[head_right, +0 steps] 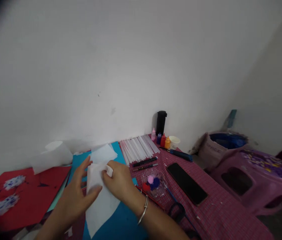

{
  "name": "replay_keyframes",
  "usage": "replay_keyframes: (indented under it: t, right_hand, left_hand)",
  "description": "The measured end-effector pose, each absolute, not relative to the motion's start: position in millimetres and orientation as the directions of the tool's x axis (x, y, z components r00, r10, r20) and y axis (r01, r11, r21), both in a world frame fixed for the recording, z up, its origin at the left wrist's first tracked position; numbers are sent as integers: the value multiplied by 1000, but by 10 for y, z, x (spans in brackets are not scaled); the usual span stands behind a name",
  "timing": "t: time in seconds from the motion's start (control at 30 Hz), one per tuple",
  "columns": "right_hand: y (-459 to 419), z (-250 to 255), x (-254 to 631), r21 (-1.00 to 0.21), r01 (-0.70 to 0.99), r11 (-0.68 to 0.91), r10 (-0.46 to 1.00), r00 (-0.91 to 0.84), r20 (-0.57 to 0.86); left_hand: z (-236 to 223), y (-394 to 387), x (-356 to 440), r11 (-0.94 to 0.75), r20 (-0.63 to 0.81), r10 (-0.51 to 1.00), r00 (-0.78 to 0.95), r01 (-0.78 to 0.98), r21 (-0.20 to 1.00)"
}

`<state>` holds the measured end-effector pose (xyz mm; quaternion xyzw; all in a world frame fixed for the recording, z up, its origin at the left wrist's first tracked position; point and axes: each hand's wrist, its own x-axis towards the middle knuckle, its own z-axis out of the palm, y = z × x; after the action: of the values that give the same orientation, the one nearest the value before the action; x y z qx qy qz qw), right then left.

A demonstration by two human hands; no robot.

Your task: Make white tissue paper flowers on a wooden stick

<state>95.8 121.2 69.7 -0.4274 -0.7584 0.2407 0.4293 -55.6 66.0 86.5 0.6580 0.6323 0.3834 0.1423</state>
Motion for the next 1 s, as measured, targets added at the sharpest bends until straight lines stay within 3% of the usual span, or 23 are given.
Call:
replay_keyframes:
  t: [0.2,0.33,0.5,0.63,0.77,0.87,1.0]
  right_hand:
    - [1209,714,987,-645,480,595,802,-295,520]
    - [1189,684,953,-655,441,614,787,-282,548]
    - [1240,632,962,-686,405,605,795,-257,549]
    - [1384,588,1020,-808,301,507,861,-136,490]
    - [1557,514,1033,-953,-10,301,950,-76,301]
    - [1654,454,1020,-956,-237,174,976,-85,198]
    - [1721,388,1019,-931,-342,124,987,-49,150]
  left_hand:
    - [751,785,-559,14,319,930,-182,885,466]
    - [748,791,-568,-107,399,914,-69,909,402]
    - [783,726,-470,-189,340,940,42,892,410]
    - [797,724,-495,-96,349,928,-127,826,556]
    - [830,753,-571,-14,230,933,-276,610,792]
    - [845,766,-629,52,99,943,-318,432,901]
    - [847,759,-695,107,-2,931,-365,266,958]
